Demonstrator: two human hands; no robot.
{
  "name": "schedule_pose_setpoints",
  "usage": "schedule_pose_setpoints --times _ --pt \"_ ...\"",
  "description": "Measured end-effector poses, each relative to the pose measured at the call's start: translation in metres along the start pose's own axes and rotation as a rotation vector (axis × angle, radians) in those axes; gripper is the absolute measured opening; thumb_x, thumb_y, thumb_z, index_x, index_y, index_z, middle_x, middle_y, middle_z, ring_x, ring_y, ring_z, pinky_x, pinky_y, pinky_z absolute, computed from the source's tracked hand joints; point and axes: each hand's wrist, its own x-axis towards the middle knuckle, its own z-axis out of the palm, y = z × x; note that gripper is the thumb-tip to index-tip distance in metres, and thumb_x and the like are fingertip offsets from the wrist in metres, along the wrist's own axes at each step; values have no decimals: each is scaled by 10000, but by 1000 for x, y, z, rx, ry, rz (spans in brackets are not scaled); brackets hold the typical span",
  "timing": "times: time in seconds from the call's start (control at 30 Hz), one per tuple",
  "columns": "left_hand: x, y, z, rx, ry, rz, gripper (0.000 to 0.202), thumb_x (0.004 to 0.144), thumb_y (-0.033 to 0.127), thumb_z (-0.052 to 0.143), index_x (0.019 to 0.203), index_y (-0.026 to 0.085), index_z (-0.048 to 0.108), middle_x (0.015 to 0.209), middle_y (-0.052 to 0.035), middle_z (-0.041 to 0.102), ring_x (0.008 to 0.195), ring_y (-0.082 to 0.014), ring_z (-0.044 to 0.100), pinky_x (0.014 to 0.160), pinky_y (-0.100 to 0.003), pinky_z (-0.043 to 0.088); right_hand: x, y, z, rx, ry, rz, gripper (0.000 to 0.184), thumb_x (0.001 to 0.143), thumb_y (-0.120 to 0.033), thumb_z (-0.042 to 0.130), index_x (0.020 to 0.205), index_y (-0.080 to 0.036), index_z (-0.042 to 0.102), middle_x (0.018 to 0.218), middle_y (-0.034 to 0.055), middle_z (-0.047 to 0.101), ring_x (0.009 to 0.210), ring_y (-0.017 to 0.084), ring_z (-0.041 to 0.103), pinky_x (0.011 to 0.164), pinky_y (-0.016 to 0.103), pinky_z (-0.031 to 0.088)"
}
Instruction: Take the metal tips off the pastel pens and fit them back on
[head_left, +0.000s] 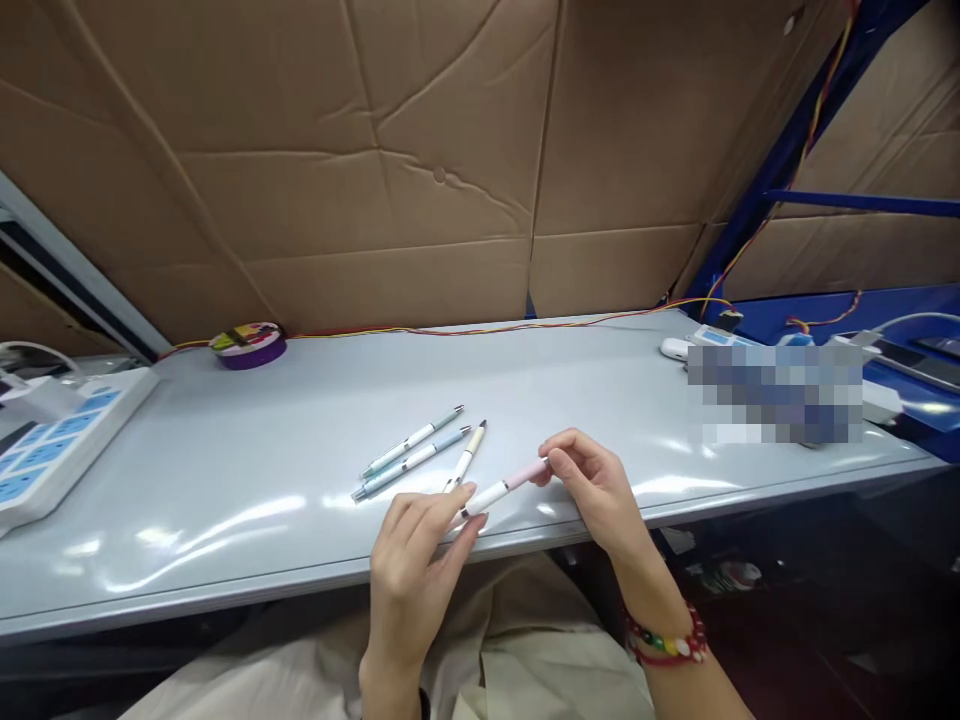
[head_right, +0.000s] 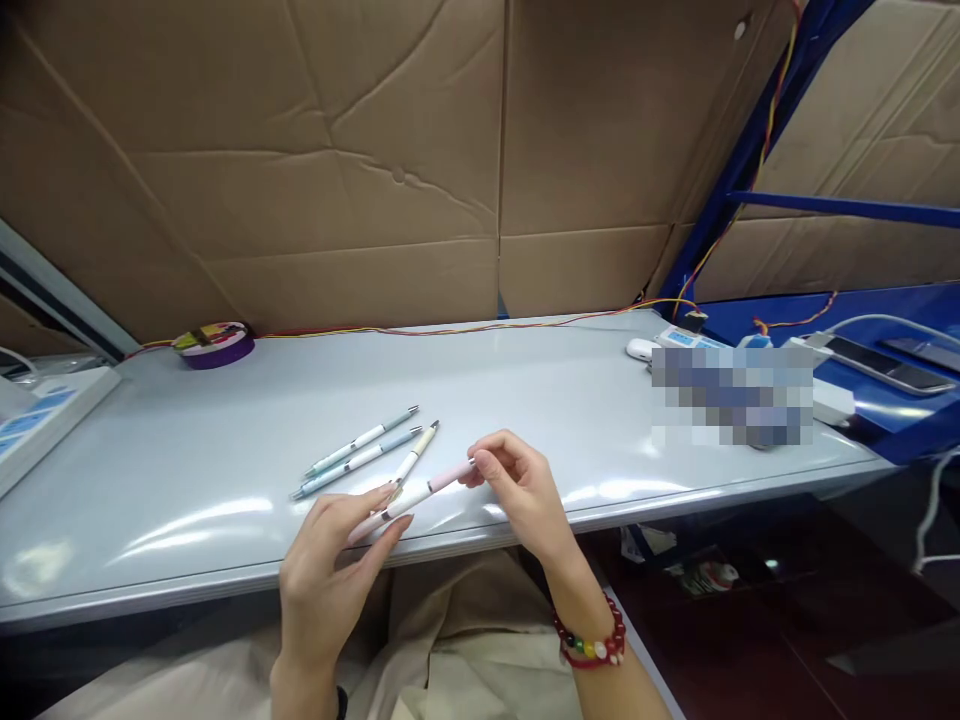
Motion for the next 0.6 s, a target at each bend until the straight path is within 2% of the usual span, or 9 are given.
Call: schedule_pose_setpoints --times 0.07,0.17,0.23,0.3,0.37,0.43,0.5,0.6 --pt "-2 6 -3 -228 82 -79 450 717 42 691 1116 220 580 859 -24 656 776 -164 601 674 -285 511 -1 1 -3 65 -8 -5 169 870 -349 558 813 -192 585 661 -13 624 637 121 620 633 234 498" --pt "-4 14 -3 -589 229 -128 304 730 180 723 1007 236 612 755 8 632 700 -146 595 638 -276 522 -4 1 -7 152 -218 60 145 836 -321 614 799 -181 604 666 -4 642 628 122 632 607 230 497" --pt "-3 19 0 -756 286 -188 155 775 339 678 887 238 638 837 -14 638 815 -163 591 732 -305 526 -6 -1 -7 174 -348 113 121 815 -289 644 801 -174 613 683 5 654 650 130 644 609 233 497" --pt "0 25 4 -928 320 -336 229 808 460 602 807 233 635 902 -26 629 943 -183 565 868 -362 491 -7 -4 -6 160 -399 139 103 806 -269 655 812 -174 615 698 7 660 678 131 646 623 233 490" --pt "3 30 5 -1185 368 -538 321 817 530 543 754 219 591 775 -7 586 852 -170 566 895 -398 477 -7 -5 -5 101 -406 130 103 792 -261 672 812 -174 620 735 9 657 707 128 638 646 232 480" --pt "7 34 2 -1452 446 -713 386 803 572 502 690 203 506 629 32 468 637 -130 506 814 -388 506 -5 -5 -3 62 -409 115 116 794 -268 670 837 -175 616 771 13 651 733 131 632 671 242 475" --pt "9 33 -4 -1610 565 -828 416 783 578 478 635 196 408 572 54 362 523 -101 397 697 -337 516 -4 -5 -3 79 -407 113 132 826 -290 632 883 -177 597 770 15 645 734 134 627 682 256 475" --pt "7 23 -13 -1659 723 -844 428 761 497 487 557 190 269 511 62 228 463 -92 285 521 -241 450 -4 -4 -2 114 -391 109 142 877 -314 560 927 -182 575 739 8 638 715 126 616 682 258 474"
